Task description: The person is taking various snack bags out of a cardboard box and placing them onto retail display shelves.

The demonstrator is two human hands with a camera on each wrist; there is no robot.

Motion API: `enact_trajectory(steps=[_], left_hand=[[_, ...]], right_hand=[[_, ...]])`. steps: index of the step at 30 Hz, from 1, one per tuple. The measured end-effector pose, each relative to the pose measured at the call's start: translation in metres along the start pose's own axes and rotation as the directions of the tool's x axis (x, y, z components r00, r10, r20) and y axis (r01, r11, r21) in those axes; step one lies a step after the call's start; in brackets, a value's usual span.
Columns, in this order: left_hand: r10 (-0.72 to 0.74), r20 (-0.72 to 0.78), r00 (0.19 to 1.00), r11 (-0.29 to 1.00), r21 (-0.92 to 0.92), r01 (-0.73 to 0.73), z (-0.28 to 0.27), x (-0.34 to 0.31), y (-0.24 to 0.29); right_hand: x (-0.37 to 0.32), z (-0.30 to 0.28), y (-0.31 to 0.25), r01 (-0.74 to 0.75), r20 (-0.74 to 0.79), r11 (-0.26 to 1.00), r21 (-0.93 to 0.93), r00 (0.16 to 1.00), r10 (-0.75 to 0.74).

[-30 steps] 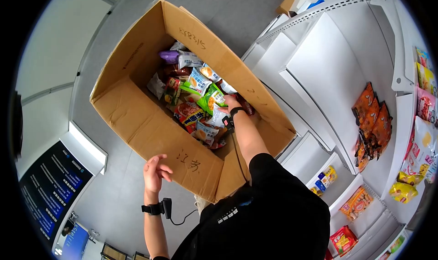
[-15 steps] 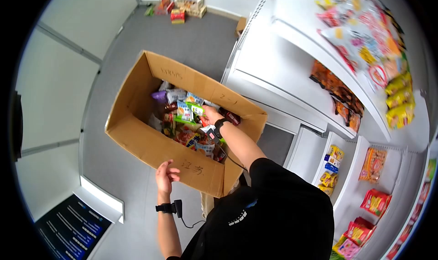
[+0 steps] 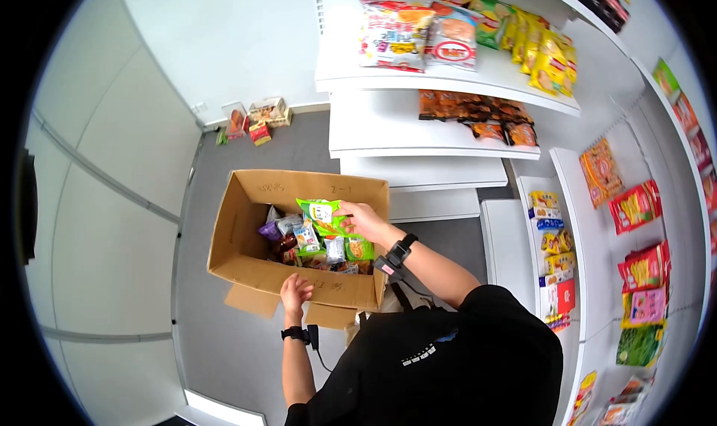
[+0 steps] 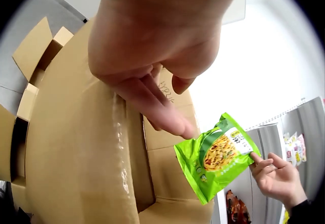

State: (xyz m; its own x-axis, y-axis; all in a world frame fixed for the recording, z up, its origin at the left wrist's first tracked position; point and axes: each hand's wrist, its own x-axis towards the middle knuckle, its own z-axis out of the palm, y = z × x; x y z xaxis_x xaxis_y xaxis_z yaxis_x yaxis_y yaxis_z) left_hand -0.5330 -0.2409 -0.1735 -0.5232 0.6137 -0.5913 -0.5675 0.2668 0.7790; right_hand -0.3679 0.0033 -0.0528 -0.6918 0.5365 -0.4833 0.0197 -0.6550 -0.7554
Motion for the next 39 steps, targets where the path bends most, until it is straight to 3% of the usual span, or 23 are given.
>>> enact_trajectory(steps=[2,4,7,8,9,11,14,20,21,24,25,26,27,31,34,36,39], left_hand=[[0.073,0.016,0.997,0.993,0.094,-0.075,0.012,-0.002,-0.001],[0.15,0.154,0.977,0.973,0.154,-0.174,0.024,-0.003,-0.001],[0.309,0.357,0.882,0.893,0.21,-0.398,0.06,-0.016,0.008],[0.262,0.413,0.872,0.921,0.162,-0.354,0.086,-0.053,0.037],[0.309,0.444,0.841,0.878,0.207,-0.432,0.098,-0.056,0.037],[0.4,0.548,0.734,0.781,0.215,-0.586,0.112,-0.045,0.026],[0.348,0.652,0.674,0.862,0.06,-0.504,0.163,-0.087,0.037],[0.118,0.688,0.716,0.926,0.184,-0.329,0.241,-0.117,0.0],[0.165,0.695,0.7,0.923,0.142,-0.358,0.256,-0.128,-0.007],[0.195,0.683,0.704,0.929,0.103,-0.356,0.302,-0.168,-0.02],[0.146,0.689,0.71,0.977,0.012,-0.212,0.316,-0.184,-0.023],[0.191,0.724,0.663,0.969,-0.032,-0.244,0.324,-0.177,-0.039],[0.174,0.718,0.674,0.972,-0.018,-0.233,0.335,-0.18,-0.048],[0.143,0.709,0.691,0.973,0.028,-0.23,0.374,-0.195,-0.071],[0.119,0.727,0.676,0.979,0.026,-0.201,0.39,-0.197,-0.072],[0.121,0.692,0.711,0.985,0.004,-0.172,0.397,-0.198,-0.071],[0.154,0.649,0.745,0.986,-0.055,-0.155,0.398,-0.201,-0.065]], right_hand=[[-0.025,-0.009,-0.002,0.03,0.033,1.0,0.011,0.999,-0.03],[-0.054,-0.012,-0.007,0.047,0.042,0.999,-0.003,0.998,-0.047],[-0.099,-0.015,-0.016,0.064,0.07,0.998,-0.029,0.996,-0.062],[-0.112,-0.018,-0.019,0.065,0.087,0.997,-0.029,0.994,-0.063],[-0.124,-0.023,-0.021,0.067,0.104,0.997,-0.028,0.993,-0.064],[-0.144,-0.037,-0.022,0.069,0.132,0.997,-0.031,0.989,-0.065],[-0.179,-0.059,-0.03,0.096,0.154,0.995,-0.012,0.984,-0.093],[-0.248,-0.13,-0.047,0.218,0.107,0.961,0.172,0.965,-0.238],[-0.26,-0.142,-0.045,0.238,0.068,0.947,0.217,0.964,-0.257],[-0.291,-0.191,-0.037,0.237,0.165,0.928,0.288,0.942,-0.292],[-0.3,-0.201,-0.033,0.23,0.138,0.916,0.328,0.948,-0.287],[-0.31,-0.216,-0.03,0.226,0.148,0.904,0.362,0.944,-0.295],[-0.32,-0.23,-0.028,0.252,0.086,0.895,0.368,0.949,-0.303],[-0.364,-0.266,-0.025,0.369,-0.136,0.866,0.337,0.93,-0.342],[-0.379,-0.29,-0.02,0.425,-0.199,0.864,0.27,0.902,-0.382],[-0.38,-0.308,-0.013,0.439,-0.23,0.858,0.265,0.893,-0.386],[-0.38,-0.301,-0.012,0.441,-0.313,0.893,0.089,0.863,-0.396]])
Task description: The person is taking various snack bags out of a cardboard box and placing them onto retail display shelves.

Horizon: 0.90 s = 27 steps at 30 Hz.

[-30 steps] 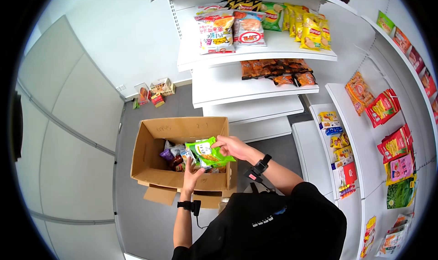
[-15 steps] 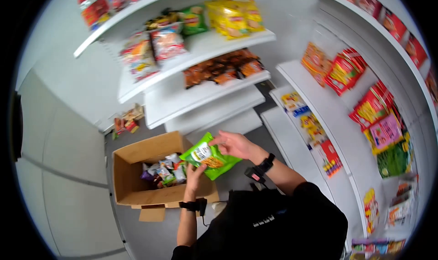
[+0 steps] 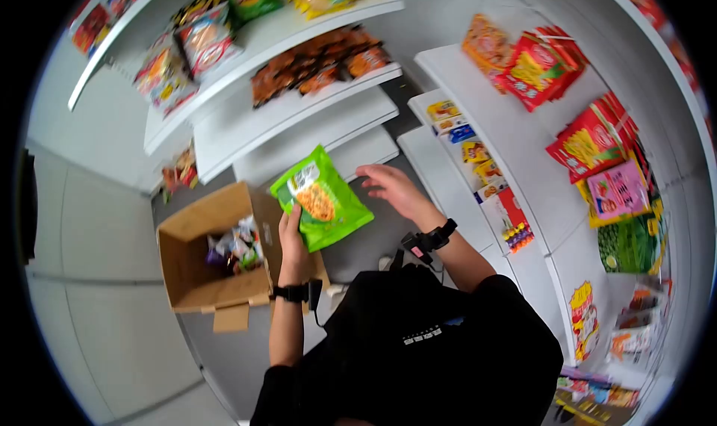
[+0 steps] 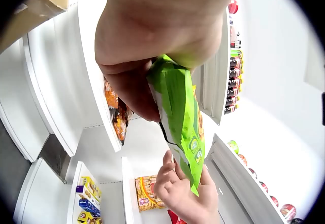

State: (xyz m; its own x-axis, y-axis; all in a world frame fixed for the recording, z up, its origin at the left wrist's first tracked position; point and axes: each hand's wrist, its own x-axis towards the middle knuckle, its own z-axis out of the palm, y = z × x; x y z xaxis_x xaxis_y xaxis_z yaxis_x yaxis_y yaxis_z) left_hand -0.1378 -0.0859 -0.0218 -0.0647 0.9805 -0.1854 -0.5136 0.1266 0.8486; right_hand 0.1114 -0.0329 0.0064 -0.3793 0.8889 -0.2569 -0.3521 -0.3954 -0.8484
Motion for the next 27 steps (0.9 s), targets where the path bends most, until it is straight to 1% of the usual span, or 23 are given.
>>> enact_trajectory(steps=[1,3,5,6,9,10,12,15,16,18,19,21,22,23,25,27], left_hand=[[0.02,-0.023,1.0,1.0,-0.004,-0.02,-0.002,0.001,0.0],[0.023,-0.071,0.997,1.0,0.015,-0.022,-0.005,-0.001,0.003],[0.026,-0.084,0.996,0.999,-0.026,-0.029,-0.013,-0.002,0.004],[0.023,-0.093,0.995,0.998,-0.056,-0.029,-0.017,-0.002,0.004],[0.037,-0.13,0.991,0.998,-0.046,-0.044,-0.03,-0.004,0.005],[0.047,-0.13,0.99,0.997,-0.054,-0.054,-0.035,-0.004,0.008],[0.072,-0.124,0.99,0.994,-0.074,-0.082,-0.042,-0.005,0.017],[0.098,-0.155,0.983,0.99,-0.082,-0.112,-0.052,-0.009,0.031],[0.075,-0.185,0.98,0.996,-0.031,-0.082,-0.06,-0.007,0.034],[0.094,-0.226,0.97,0.995,-0.023,-0.101,-0.071,-0.006,0.041],[0.101,-0.242,0.965,0.994,-0.018,-0.109,-0.077,-0.004,0.044],[0.152,-0.303,0.941,0.985,-0.031,-0.169,-0.091,0.003,0.048],[0.173,-0.331,0.928,0.981,-0.025,-0.192,-0.101,0.007,0.05],[0.195,-0.357,0.913,0.976,-0.02,-0.216,-0.11,0.011,0.053],[0.202,-0.355,0.913,0.972,-0.04,-0.231,-0.122,0.017,0.065],[0.192,-0.356,0.914,0.972,-0.063,-0.229,-0.13,0.019,0.073]], right_hand=[[0.0,0.006,0.0,-0.018,-0.009,0.998,-0.054,1.0,0.017],[0.006,0.018,0.01,-0.099,0.098,0.993,-0.07,0.99,0.106],[0.007,0.038,0.012,-0.179,0.177,0.978,-0.109,0.965,0.196],[0.01,0.046,0.013,-0.26,0.207,0.962,-0.089,0.939,0.273],[0.026,0.07,0.027,-0.241,0.333,0.969,-0.057,0.91,0.246],[0.031,0.077,0.031,-0.202,0.331,0.978,-0.057,0.92,0.209],[0.041,0.086,0.038,-0.191,0.361,0.977,-0.092,0.908,0.212],[0.054,0.098,0.046,-0.192,0.4,0.964,-0.183,0.881,0.252],[0.06,0.101,0.05,-0.194,0.412,0.958,-0.213,0.871,0.268],[0.069,0.112,0.056,-0.178,0.423,0.952,-0.249,0.865,0.272],[0.072,0.119,0.058,-0.253,0.376,0.952,-0.172,0.876,0.3],[0.076,0.134,0.061,-0.382,0.287,0.924,0.002,0.885,0.366],[0.079,0.141,0.065,-0.393,0.324,0.911,0.125,0.884,0.337],[0.08,0.148,0.069,-0.429,0.344,0.889,0.161,0.868,0.357],[0.081,0.161,0.078,-0.503,0.386,0.834,0.227,0.833,0.397],[0.084,0.176,0.087,-0.481,0.388,0.862,0.159,0.833,0.393]])
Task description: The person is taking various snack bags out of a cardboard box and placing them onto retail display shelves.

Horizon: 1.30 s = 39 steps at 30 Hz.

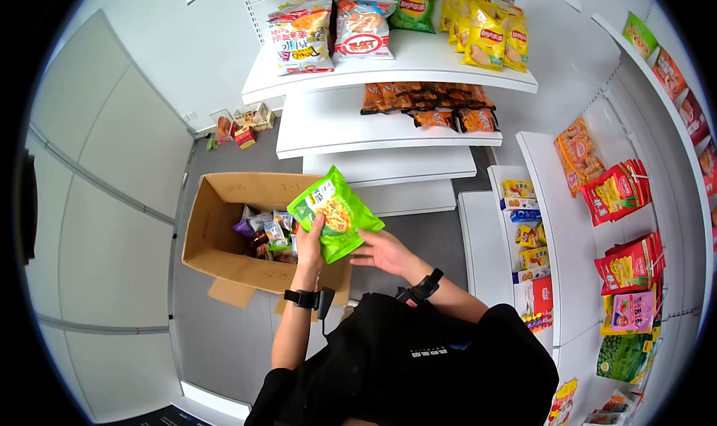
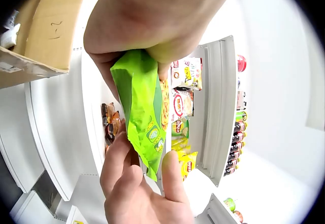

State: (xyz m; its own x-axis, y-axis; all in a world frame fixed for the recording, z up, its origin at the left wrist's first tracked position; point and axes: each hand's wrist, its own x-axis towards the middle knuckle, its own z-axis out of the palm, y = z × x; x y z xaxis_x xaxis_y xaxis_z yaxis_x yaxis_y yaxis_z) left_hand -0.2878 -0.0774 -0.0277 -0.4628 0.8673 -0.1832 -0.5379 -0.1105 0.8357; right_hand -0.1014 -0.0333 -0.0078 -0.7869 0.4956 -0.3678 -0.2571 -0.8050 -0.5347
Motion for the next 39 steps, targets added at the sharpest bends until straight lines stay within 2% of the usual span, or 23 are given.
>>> enact_trajectory(steps=[5,8,9,12,15,18,20,22,24,26,28,30,31,33,34,35,39], left_hand=[[-0.064,0.188,0.98,0.991,0.126,0.04,-0.027,0.02,0.01],[-0.19,0.185,0.964,0.963,0.228,0.146,-0.037,0.022,0.031],[-0.202,0.204,0.958,0.964,0.212,0.158,-0.045,0.024,0.032],[-0.167,0.082,0.983,0.947,0.292,0.136,-0.075,0.035,0.033],[-0.095,-0.037,0.995,0.954,0.283,0.101,-0.104,0.04,0.048],[-0.038,-0.199,0.979,0.975,0.209,0.08,-0.13,0.037,0.07],[0.014,-0.262,0.965,0.976,0.213,0.043,-0.145,0.035,0.083],[0.039,-0.34,0.94,0.975,0.219,0.039,-0.16,0.035,0.09],[0.043,-0.427,0.903,0.985,0.172,0.034,-0.165,0.034,0.092],[0.043,-0.493,0.869,0.992,0.122,0.02,-0.17,0.032,0.091],[0.03,-0.532,0.846,0.995,0.093,0.023,-0.171,0.029,0.082],[0.009,-0.552,0.834,0.997,0.066,0.033,-0.169,0.025,0.073],[-0.002,-0.557,0.83,0.997,0.064,0.045,-0.168,0.023,0.071],[-0.014,-0.563,0.826,0.998,0.049,0.051,-0.169,0.02,0.067],[-0.019,-0.563,0.826,0.998,0.041,0.05,-0.17,0.019,0.065],[-0.017,-0.574,0.819,1.0,0.007,0.026,-0.173,0.018,0.064],[-0.042,-0.552,0.833,0.999,-0.022,0.036,-0.182,0.01,0.064]], right_hand=[[0.039,0.011,0.013,0.02,-0.024,0.997,-0.078,0.999,-0.021],[0.065,-0.001,0.016,0.026,-0.102,0.999,-0.036,0.994,-0.03],[0.08,-0.005,0.015,0.032,-0.124,0.999,-0.012,0.992,-0.034],[0.129,-0.025,0.001,0.062,-0.142,0.992,0.114,0.989,-0.046],[0.203,-0.059,-0.027,0.051,-0.241,0.97,0.238,0.971,0.009],[0.289,-0.093,-0.067,0.076,-0.325,0.939,0.335,0.945,0.039],[0.347,-0.125,-0.091,0.115,-0.253,0.92,0.374,0.967,-0.018],[0.387,-0.128,-0.122,0.106,-0.36,0.901,0.421,0.931,0.059],[0.418,-0.128,-0.144,0.219,-0.479,0.89,0.401,0.878,0.0],[0.44,-0.13,-0.161,0.305,-0.518,0.882,0.359,0.851,-0.083],[0.461,-0.139,-0.177,0.366,-0.518,0.873,0.322,0.84,-0.162],[0.473,-0.156,-0.189,0.397,-0.4,0.865,0.307,0.879,-0.261],[0.475,-0.158,-0.194,0.421,-0.429,0.885,0.196,0.849,-0.309],[0.487,-0.169,-0.2,0.413,-0.353,0.886,-0.213,0.813,-0.464],[0.478,-0.15,-0.211,0.383,-0.477,0.883,0.272,0.85,-0.221],[0.469,-0.137,-0.211,0.373,-0.425,0.907,0.193,0.865,-0.265],[0.43,-0.112,-0.191,0.277,-0.53,0.943,0.185,0.836,-0.141]])
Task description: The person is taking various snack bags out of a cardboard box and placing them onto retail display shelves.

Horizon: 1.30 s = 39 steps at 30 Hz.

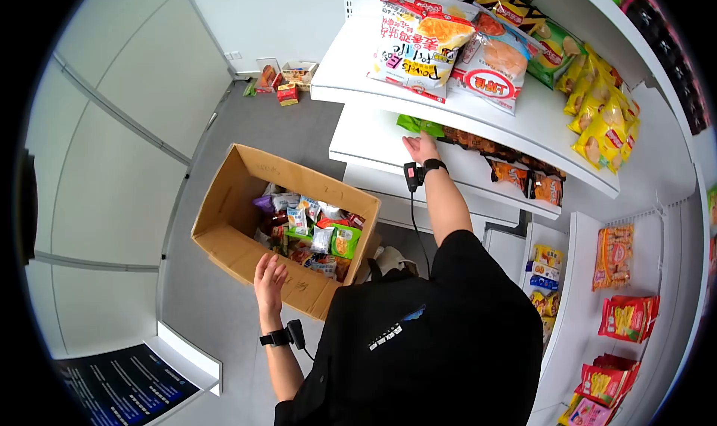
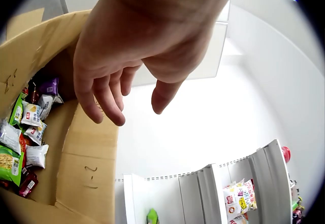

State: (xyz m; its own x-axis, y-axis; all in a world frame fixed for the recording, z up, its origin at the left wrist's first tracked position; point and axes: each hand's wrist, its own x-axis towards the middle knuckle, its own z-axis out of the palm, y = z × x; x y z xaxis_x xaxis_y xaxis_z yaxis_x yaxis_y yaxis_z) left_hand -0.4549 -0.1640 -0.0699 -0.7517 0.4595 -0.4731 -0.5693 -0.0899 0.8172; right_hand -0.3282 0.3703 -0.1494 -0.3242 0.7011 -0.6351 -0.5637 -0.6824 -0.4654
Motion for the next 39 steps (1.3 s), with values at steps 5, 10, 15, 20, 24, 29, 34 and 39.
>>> enact_trajectory(steps=[5,10,15,20,24,29,34,39], left_hand=[[-0.063,0.078,0.995,0.994,0.094,0.056,-0.027,0.003,-0.015],[-0.137,0.151,0.979,0.984,0.135,0.117,-0.059,0.012,-0.043],[-0.112,0.089,0.99,0.984,0.149,0.098,-0.108,0.026,-0.093],[-0.106,0.11,0.988,0.994,0.04,0.103,-0.106,0.018,-0.082],[-0.112,0.115,0.987,0.993,-0.013,0.114,-0.111,0.017,-0.079],[-0.145,0.136,0.98,0.982,-0.103,0.159,-0.117,0.013,-0.072],[-0.177,0.105,0.979,0.969,-0.154,0.192,-0.12,0.014,-0.069],[-0.223,0.031,0.974,0.948,-0.226,0.224,-0.119,0.02,-0.069]], right_hand=[[-0.077,-0.034,0.053,-0.105,0.078,0.994,-0.03,0.991,0.107],[-0.153,-0.068,0.103,-0.255,0.175,0.955,-0.15,0.944,0.279],[-0.2,-0.075,0.137,-0.3,0.148,0.918,-0.257,0.927,0.345],[-0.221,-0.045,0.16,-0.314,0.073,0.869,-0.381,0.927,0.367],[-0.22,-0.017,0.182,-0.324,0.114,0.824,-0.466,0.901,0.419],[-0.219,0.016,0.216,-0.362,0.065,0.711,-0.603,0.866,0.496],[-0.187,0.039,0.258,-0.394,-0.023,0.559,-0.729,0.831,0.556],[-0.123,0.046,0.315,-0.434,-0.173,0.356,-0.827,0.801,0.573]])
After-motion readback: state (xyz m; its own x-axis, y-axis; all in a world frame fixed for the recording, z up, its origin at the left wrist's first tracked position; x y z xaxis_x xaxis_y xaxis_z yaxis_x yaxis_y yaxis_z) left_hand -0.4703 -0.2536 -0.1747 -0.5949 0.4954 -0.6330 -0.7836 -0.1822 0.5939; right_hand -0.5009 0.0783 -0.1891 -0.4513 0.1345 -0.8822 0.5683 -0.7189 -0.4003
